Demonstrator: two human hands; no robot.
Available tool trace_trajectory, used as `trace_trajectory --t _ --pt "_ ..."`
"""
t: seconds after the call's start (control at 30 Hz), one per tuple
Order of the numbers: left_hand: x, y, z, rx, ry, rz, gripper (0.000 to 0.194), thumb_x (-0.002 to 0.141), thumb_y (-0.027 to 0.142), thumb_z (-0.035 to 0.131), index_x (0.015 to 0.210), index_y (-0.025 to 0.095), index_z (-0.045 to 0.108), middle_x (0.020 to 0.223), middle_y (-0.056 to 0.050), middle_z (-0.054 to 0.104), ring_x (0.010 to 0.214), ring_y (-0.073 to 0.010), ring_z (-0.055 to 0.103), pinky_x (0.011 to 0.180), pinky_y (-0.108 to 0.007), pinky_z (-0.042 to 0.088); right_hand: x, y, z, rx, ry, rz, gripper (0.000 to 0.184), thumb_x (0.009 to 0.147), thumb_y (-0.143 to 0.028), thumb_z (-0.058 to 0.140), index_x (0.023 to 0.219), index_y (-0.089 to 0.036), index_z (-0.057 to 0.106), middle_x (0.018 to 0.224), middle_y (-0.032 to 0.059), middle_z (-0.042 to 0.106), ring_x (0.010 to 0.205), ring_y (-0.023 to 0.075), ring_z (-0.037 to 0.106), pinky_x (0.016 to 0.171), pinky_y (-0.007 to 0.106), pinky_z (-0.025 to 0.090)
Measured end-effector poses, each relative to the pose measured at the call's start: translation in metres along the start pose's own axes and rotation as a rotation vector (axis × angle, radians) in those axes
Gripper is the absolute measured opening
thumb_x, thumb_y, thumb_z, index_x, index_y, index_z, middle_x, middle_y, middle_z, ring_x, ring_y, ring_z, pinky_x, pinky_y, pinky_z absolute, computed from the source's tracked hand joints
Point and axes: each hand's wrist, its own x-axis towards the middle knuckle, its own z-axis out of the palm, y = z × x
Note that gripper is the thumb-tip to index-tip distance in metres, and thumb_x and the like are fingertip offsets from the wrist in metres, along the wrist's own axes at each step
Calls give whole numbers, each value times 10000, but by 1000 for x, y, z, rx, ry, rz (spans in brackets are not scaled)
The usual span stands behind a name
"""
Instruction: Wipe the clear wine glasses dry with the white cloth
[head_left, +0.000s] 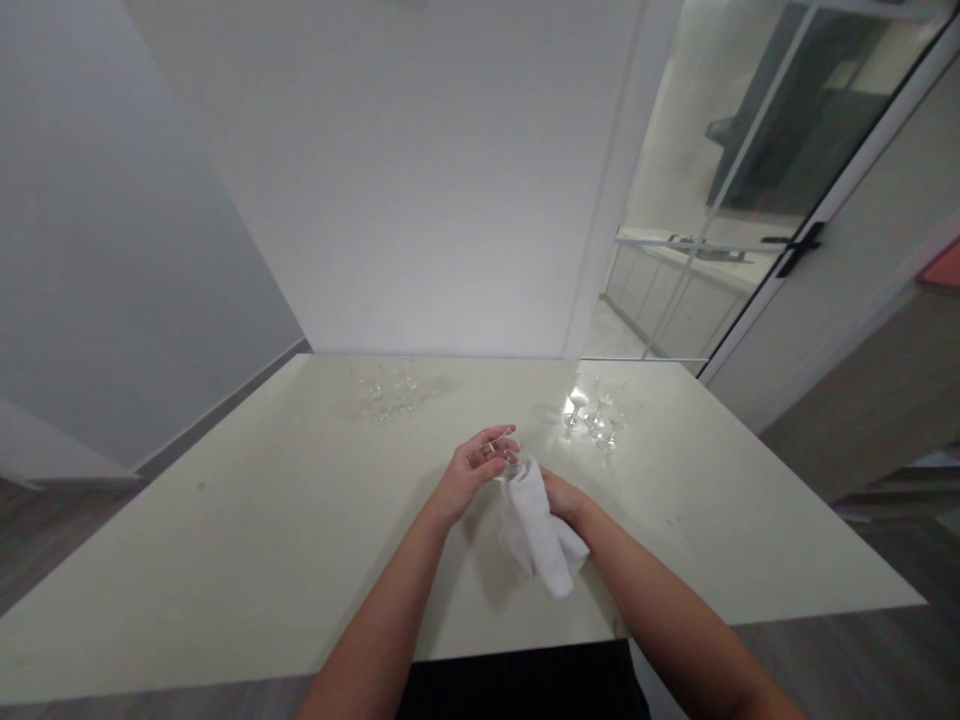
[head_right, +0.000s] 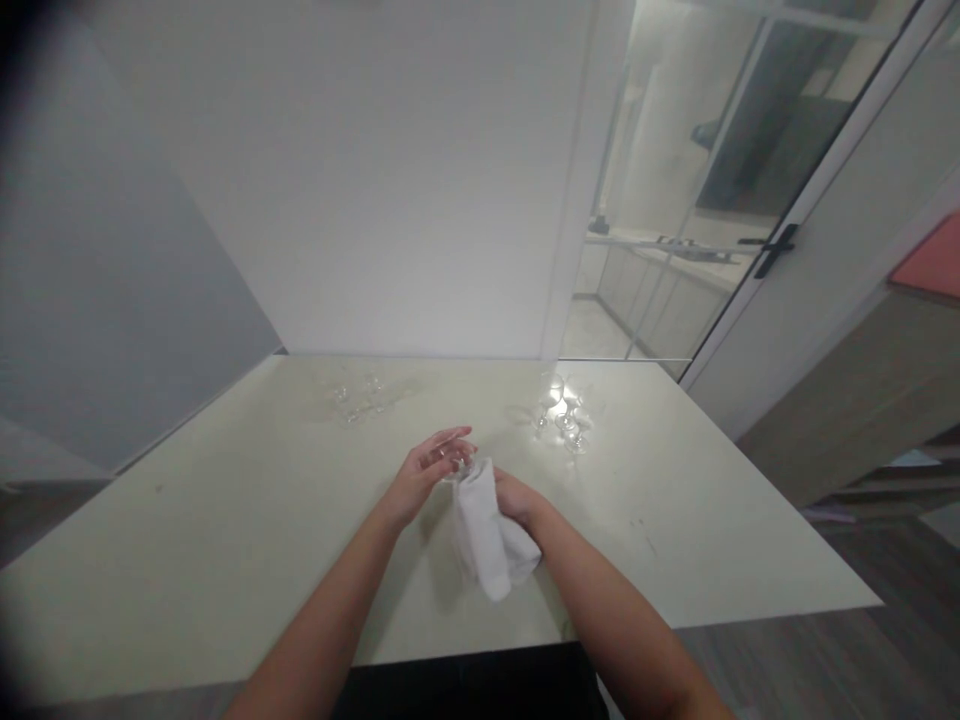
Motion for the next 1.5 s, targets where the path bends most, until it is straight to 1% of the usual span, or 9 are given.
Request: trace_trajectory --t 0.07,0.13,0.2,0.23,0.4,0.7,0.87,1.27,1.5 --pt "3 -2 1 51 114 -12 581 687 412 773 1177 162 586 1076 -126 672 873 -196 641 791 -327 493 3 -6 3 -76 -17 -82 218 706 -242 631 909 -184 686 866 44 718 821 216 640 843 391 517" --pt "7 -5 1 115 222 -19 525 654 407 790 1074 160 596 1023 -98 677 836 -180 636 754 -309 499 8 -9 5 -220 -28 -217 238 712 -182 597 928 -203 695 955 51 718 950 227 629 955 406 461" --pt "8 -6 0 176 276 -22 477 637 420 791 986 161 597 944 -65 671 808 -173 632 730 -299 502 12 -8 6 -352 -30 -315 289 720 -137 549 956 -210 699 1040 58 708 1018 227 615 994 409 431" --pt "8 -7 0 199 284 -22 459 641 426 785 965 162 594 917 -54 666 803 -172 631 728 -297 503 13 -7 6 -387 -26 -331 316 720 -120 532 974 -211 698 1067 59 703 1028 226 613 994 405 432" --pt "5 -6 0 219 278 -19 428 662 433 768 943 167 586 888 -39 658 793 -164 635 729 -291 502 11 -4 6 -422 -36 -341 390 708 -81 532 1038 -219 687 1109 56 697 1036 226 615 975 385 451" --pt "7 -8 0 180 286 -15 453 633 451 790 921 165 587 847 -23 655 755 -152 634 711 -283 493 13 -4 6 -408 -18 -337 354 712 -91 543 1012 -205 693 1102 56 699 1022 220 626 976 379 449" --pt "5 -5 2 170 273 -17 411 666 420 775 921 160 585 837 -17 650 751 -138 628 708 -263 482 13 -2 6 -397 -9 -341 355 712 -84 541 1010 -206 691 1092 54 702 1013 217 629 952 368 463" --pt "5 -7 0 178 296 -33 442 648 433 783 929 160 580 870 -21 648 758 -138 620 710 -258 469 13 -3 6 -411 -46 -377 374 717 -72 540 1033 -207 687 1130 48 692 1061 216 618 993 367 438" --pt "4 -4 3 167 305 -47 455 638 460 789 920 163 588 858 -28 660 767 -154 629 703 -264 470 13 -3 6 -415 -44 -367 382 711 -72 538 1030 -216 690 1095 43 704 1027 220 629 954 357 460"
